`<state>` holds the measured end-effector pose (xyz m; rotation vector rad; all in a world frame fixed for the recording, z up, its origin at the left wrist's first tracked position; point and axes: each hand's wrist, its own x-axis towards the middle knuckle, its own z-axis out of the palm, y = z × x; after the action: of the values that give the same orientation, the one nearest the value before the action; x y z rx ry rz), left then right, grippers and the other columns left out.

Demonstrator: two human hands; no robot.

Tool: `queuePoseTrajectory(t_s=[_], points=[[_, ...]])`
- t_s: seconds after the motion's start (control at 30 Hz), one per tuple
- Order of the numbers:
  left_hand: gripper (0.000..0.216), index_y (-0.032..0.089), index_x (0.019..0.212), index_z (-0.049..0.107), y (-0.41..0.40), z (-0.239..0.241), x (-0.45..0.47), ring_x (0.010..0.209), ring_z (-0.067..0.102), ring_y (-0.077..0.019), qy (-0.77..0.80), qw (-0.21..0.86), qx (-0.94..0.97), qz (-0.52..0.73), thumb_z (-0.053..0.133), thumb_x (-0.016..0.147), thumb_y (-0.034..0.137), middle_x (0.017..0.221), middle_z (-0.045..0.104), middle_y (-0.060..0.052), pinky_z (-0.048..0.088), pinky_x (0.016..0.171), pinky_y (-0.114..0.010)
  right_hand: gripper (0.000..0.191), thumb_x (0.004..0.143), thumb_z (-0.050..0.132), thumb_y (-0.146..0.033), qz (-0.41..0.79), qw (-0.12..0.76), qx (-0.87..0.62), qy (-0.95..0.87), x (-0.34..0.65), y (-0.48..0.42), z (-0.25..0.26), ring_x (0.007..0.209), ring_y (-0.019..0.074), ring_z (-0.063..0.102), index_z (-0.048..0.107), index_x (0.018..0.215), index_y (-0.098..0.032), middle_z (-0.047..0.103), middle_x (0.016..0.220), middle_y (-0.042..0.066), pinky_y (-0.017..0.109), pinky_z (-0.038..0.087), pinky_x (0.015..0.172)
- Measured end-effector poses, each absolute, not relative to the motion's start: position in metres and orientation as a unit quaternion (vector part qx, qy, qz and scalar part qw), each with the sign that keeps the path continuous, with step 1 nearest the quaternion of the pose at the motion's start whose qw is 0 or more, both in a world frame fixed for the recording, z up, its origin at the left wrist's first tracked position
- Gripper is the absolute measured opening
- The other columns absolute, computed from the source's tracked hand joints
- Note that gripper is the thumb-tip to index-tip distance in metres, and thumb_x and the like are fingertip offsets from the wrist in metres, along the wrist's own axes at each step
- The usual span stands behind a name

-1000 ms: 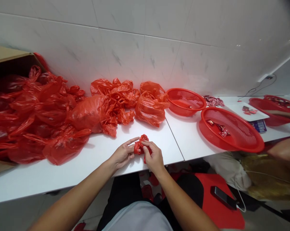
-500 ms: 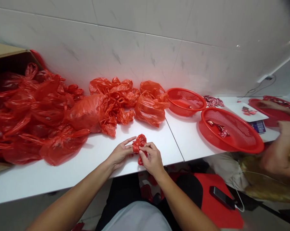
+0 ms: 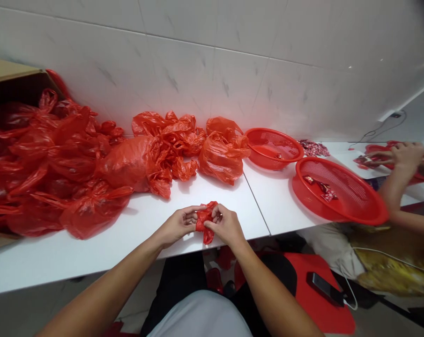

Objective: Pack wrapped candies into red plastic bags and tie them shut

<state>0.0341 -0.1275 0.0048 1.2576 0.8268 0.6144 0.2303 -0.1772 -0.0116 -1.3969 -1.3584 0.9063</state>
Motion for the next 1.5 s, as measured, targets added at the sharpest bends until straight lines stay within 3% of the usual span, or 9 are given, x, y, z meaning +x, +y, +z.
queuePoseTrajectory(t_s=[0.17, 0.33, 0.53, 0.67, 0.87, 0.97, 1.07, 1.23, 1.5], points=[[0.057, 0.017, 0.12, 0.072, -0.122, -0.007, 0.037, 0.094, 0.075, -0.0225, 0.411, 0.652, 0.512, 0.378, 0.094, 0.07, 0.034, 0.103, 0.079, -0.007, 0.057, 0.092, -0.036, 0.016, 0.093, 0.066, -0.033, 0.366, 0.515, -0.521, -0.574, 0.223, -0.184, -0.019, 0.074, 0.0166, 0.068, 0.077, 0.093, -0.021, 0.074, 0.086, 0.003, 0.029, 0.055, 0.07], [0.065, 0.016, 0.132, 0.068, -0.127, -0.017, 0.042, 0.09, 0.076, -0.0225, 0.43, 0.64, 0.487, 0.409, 0.09, 0.074, 0.039, 0.096, 0.079, -0.006, 0.059, 0.091, -0.037, 0.034, 0.085, 0.077, -0.036, 0.395, 0.509, -0.495, -0.583, 0.222, -0.19, -0.029, 0.083, 0.0148, 0.066, 0.078, 0.117, -0.024, 0.063, 0.116, 0.008, 0.026, 0.056, 0.067], [0.061, 0.02, 0.139, 0.063, -0.138, -0.003, 0.041, 0.121, 0.07, -0.028, 0.37, 0.631, 0.578, 0.362, 0.083, 0.085, 0.037, 0.13, 0.074, -0.012, 0.052, 0.11, -0.045, 0.051, 0.083, 0.083, -0.039, 0.504, 0.4, -0.496, -0.583, 0.234, -0.191, -0.028, 0.059, 0.0092, 0.053, 0.072, 0.131, -0.025, 0.068, 0.086, -0.001, 0.023, 0.047, 0.057], [0.049, 0.019, 0.131, 0.066, -0.138, 0.004, 0.043, 0.113, 0.072, -0.0267, 0.377, 0.594, 0.622, 0.343, 0.079, 0.087, 0.038, 0.123, 0.076, -0.01, 0.055, 0.105, -0.043, 0.046, 0.085, 0.08, -0.037, 0.538, 0.377, -0.477, -0.584, 0.24, -0.191, -0.028, 0.058, 0.0109, 0.056, 0.073, 0.128, -0.023, 0.069, 0.075, -0.002, 0.021, 0.047, 0.053], [0.052, 0.017, 0.12, 0.068, -0.136, 0.003, 0.057, 0.096, 0.075, -0.0233, 0.443, 0.583, 0.519, 0.44, 0.088, 0.077, 0.039, 0.099, 0.077, -0.007, 0.059, 0.091, -0.036, 0.042, 0.09, 0.071, -0.043, 0.495, 0.557, -0.487, -0.456, 0.223, -0.198, -0.035, 0.067, 0.0141, 0.069, 0.063, 0.127, -0.023, 0.072, 0.105, 0.005, 0.021, 0.047, 0.047], [0.063, 0.015, 0.128, 0.069, -0.141, -0.001, 0.061, 0.096, 0.075, -0.0247, 0.44, 0.618, 0.502, 0.415, 0.09, 0.074, 0.04, 0.101, 0.078, -0.009, 0.058, 0.093, -0.038, 0.031, 0.091, 0.068, -0.049, 0.468, 0.585, -0.514, -0.418, 0.22, -0.195, -0.034, 0.057, 0.0122, 0.061, 0.065, 0.103, -0.021, 0.07, 0.087, 0.002, 0.022, 0.046, 0.047], [0.067, 0.015, 0.133, 0.069, -0.147, -0.002, 0.063, 0.1, 0.074, -0.0252, 0.422, 0.635, 0.528, 0.374, 0.09, 0.075, 0.04, 0.105, 0.079, -0.01, 0.057, 0.097, -0.04, 0.031, 0.089, 0.07, -0.05, 0.443, 0.564, -0.536, -0.445, 0.226, -0.19, -0.029, 0.057, 0.014, 0.058, 0.071, 0.093, -0.018, 0.066, 0.071, 0.0, 0.026, 0.05, 0.055], [0.076, 0.017, 0.148, 0.058, -0.153, -0.002, 0.066, 0.094, 0.071, -0.023, 0.427, 0.603, 0.554, 0.384, 0.085, 0.08, 0.039, 0.098, 0.076, -0.006, 0.057, 0.094, -0.039, 0.031, 0.091, 0.068, -0.048, 0.438, 0.489, -0.515, -0.551, 0.246, -0.187, -0.026, 0.071, 0.0156, 0.063, 0.079, 0.091, -0.02, 0.069, 0.089, 0.005, 0.028, 0.053, 0.066], [0.051, 0.026, 0.145, 0.057, -0.158, -0.003, 0.068, 0.11, 0.067, -0.0234, 0.404, 0.508, 0.658, 0.382, 0.065, 0.095, 0.029, 0.121, 0.069, -0.007, 0.054, 0.101, -0.037, 0.056, 0.098, 0.055, -0.068, 0.637, 0.373, -0.4, -0.544, 0.258, -0.194, -0.026, 0.041, 0.0082, 0.039, 0.07, 0.123, -0.02, 0.042, 0.057, -0.01, 0.021, 0.033, 0.042]])
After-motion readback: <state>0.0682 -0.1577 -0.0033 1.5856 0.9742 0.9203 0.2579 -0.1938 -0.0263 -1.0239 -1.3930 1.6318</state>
